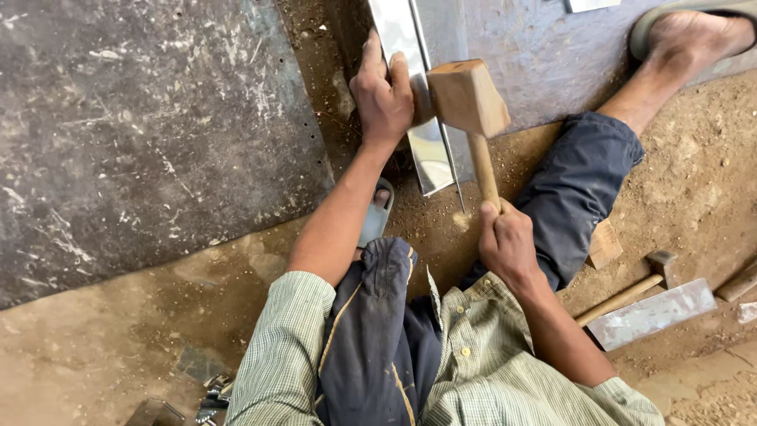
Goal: The person uses a wooden mallet to strike a metal strip held against a metal block, shaping it. They repeatedly adjust the strip's position and continue hammering along its length.
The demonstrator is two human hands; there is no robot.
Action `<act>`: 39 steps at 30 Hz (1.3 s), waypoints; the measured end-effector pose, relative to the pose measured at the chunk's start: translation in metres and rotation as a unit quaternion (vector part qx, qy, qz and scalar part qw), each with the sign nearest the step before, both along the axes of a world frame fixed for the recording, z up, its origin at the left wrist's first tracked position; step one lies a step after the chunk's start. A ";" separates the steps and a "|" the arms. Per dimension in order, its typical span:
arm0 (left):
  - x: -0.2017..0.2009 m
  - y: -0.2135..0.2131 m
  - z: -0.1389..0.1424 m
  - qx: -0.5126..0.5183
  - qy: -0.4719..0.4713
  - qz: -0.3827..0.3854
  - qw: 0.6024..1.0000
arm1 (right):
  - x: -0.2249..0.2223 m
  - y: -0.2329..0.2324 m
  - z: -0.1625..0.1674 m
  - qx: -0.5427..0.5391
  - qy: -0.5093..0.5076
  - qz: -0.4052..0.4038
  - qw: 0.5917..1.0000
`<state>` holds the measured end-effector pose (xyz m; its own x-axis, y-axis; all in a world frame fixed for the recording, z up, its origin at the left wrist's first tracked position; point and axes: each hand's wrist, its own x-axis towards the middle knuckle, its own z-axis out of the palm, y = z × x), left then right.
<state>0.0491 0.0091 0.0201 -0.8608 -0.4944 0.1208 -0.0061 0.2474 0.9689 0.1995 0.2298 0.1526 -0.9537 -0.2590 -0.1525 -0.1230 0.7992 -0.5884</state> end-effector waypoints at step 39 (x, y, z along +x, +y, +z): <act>-0.015 -0.003 0.010 0.113 -0.115 -0.068 0.985 | -0.047 -0.010 0.018 -0.300 -0.248 -0.137 0.911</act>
<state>0.0337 0.0064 0.0298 -0.9125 -0.3654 -0.1839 -0.2127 0.0396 0.9763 0.1526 0.2203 0.1707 -0.8480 -0.2005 -0.4907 0.4319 0.2754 -0.8589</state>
